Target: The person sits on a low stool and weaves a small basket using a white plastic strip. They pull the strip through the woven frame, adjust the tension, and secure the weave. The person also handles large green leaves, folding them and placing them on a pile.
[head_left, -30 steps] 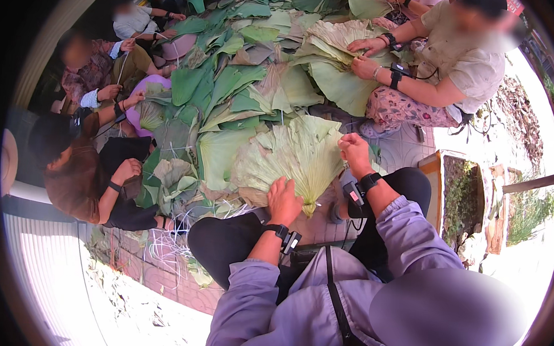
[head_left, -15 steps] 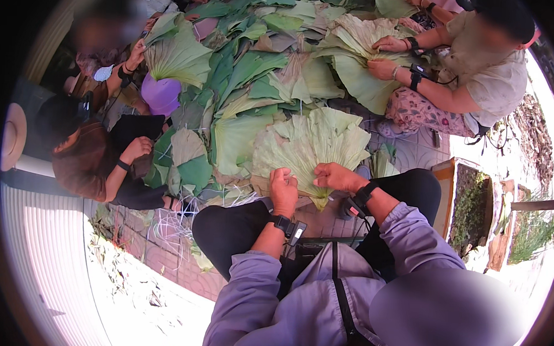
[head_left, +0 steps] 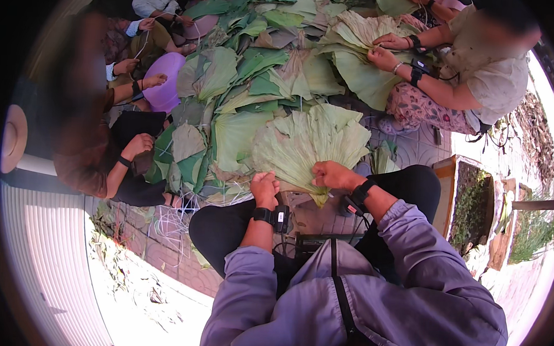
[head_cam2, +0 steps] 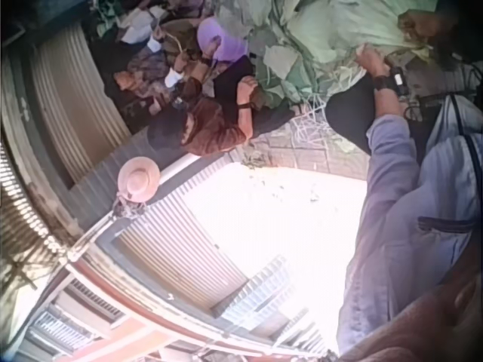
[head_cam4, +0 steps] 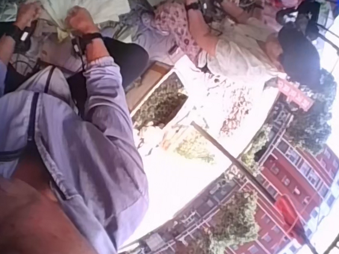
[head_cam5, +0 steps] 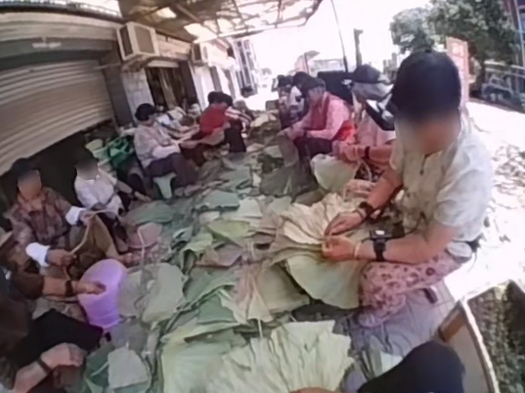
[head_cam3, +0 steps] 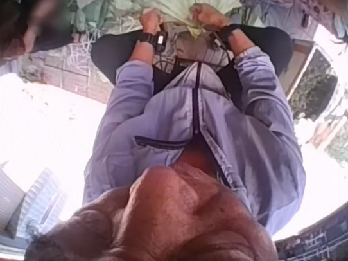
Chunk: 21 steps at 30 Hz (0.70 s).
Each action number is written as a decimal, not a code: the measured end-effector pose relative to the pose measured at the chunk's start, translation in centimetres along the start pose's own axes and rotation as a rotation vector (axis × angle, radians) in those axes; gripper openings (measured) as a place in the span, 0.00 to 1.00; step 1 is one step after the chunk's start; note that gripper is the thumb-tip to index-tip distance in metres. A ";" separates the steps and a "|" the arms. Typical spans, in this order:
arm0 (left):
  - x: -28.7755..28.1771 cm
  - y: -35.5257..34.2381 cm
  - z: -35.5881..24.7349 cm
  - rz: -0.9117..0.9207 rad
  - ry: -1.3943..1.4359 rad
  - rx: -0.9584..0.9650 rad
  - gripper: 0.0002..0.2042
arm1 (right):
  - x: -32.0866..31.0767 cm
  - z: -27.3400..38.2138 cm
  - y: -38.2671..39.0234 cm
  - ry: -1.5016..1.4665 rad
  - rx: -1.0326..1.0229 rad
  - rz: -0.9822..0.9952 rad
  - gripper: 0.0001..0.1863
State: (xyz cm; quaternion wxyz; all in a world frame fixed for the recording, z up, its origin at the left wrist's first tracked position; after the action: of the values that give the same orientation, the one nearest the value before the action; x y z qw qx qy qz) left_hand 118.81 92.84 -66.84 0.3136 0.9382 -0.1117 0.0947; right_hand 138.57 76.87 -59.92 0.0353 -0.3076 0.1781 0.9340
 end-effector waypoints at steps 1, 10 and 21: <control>-0.2 -0.2 0.1 -0.016 0.043 -0.021 0.08 | 0.1 0.0 0.0 0.012 0.006 0.003 0.18; 1.2 1.5 -0.4 0.019 0.055 -0.159 0.09 | 0.1 0.2 0.2 0.011 0.019 0.000 0.13; 3.4 2.1 -2.3 0.166 0.157 0.069 0.10 | 0.3 -0.4 -0.2 0.033 0.022 -0.037 0.18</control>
State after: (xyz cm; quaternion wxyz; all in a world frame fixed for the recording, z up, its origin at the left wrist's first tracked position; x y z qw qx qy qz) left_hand 121.27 92.06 -62.97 0.2801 0.9256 -0.1610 0.1973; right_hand 138.60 76.89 -60.44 0.0531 -0.3256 0.1831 0.9261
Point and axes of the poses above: each hand's wrist, its own y-axis away from the middle knuckle, its own x-axis out of the palm, z = x × y, the point moved 8 cm from there along -y, towards the middle knuckle, and after that the axes turned 14 degrees about y, right-handed, at the moved point
